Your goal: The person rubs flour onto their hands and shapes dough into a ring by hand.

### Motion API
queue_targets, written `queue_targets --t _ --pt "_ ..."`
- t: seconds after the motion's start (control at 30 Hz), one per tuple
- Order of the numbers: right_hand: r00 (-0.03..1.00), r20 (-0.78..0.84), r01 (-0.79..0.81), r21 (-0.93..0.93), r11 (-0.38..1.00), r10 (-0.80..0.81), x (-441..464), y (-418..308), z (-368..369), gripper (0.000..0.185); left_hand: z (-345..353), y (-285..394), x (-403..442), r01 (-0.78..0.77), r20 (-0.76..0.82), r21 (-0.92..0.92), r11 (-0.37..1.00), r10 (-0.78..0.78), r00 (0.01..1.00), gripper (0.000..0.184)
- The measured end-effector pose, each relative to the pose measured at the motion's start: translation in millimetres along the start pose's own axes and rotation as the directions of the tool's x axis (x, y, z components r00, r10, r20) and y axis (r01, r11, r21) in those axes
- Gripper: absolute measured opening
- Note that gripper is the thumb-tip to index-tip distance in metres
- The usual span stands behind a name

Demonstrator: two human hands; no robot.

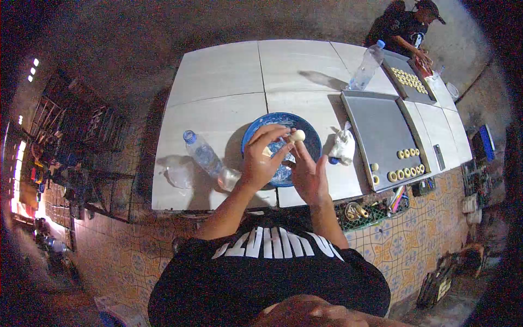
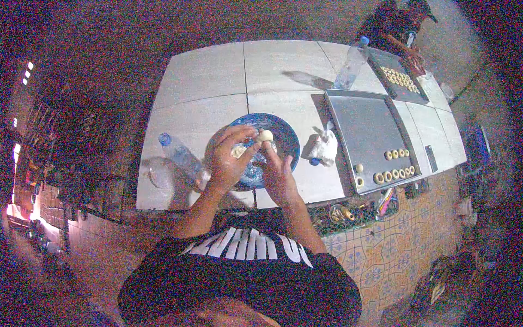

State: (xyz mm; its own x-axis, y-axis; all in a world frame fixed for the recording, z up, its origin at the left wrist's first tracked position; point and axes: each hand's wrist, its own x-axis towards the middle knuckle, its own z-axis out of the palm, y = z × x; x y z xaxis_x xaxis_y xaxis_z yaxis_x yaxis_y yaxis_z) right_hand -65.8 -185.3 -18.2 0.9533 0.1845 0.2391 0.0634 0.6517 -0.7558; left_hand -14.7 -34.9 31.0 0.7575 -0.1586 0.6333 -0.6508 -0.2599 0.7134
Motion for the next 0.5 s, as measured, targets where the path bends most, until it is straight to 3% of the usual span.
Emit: queue_targets --t 0.1,0.13,0.27,0.37,0.4,0.5 --pt "0.999 0.034 0.016 -0.129 0.992 -0.011 -0.1 3.2 5.2 0.098 0.8 -3.6 -4.2 -0.048 -0.021 0.069 0.996 0.05 0.999 0.038" --pt "0.999 0.031 -0.013 -0.138 0.99 0.017 -1.3 7.1 2.2 0.1 3.3 -4.6 -5.6 -0.005 -0.026 -0.015 1.0 0.004 1.0 0.038" --pt "0.999 0.023 -0.02 -0.109 0.994 0.022 -4.2 16.2 -6.6 0.098 -15.0 9.7 7.2 -0.146 0.133 0.145 0.979 0.127 0.983 0.038" --pt "0.998 0.061 -0.021 0.061 0.998 0.017 -3.1 11.7 -10.1 0.098 -27.5 1.4 17.5 -0.185 0.351 0.033 0.982 0.162 0.922 0.042" --pt "0.997 0.077 -0.03 0.131 0.991 0.02 -2.5 7.1 -9.3 0.098 -30.0 -1.4 17.4 -0.231 0.38 0.054 0.971 0.194 0.904 0.047" --pt "0.995 0.013 -0.095 0.28 0.955 0.095 -1.4 -4.9 -1.4 0.104 -30.3 -6.6 16.3 -0.147 0.402 -0.057 0.987 0.158 0.902 0.05"
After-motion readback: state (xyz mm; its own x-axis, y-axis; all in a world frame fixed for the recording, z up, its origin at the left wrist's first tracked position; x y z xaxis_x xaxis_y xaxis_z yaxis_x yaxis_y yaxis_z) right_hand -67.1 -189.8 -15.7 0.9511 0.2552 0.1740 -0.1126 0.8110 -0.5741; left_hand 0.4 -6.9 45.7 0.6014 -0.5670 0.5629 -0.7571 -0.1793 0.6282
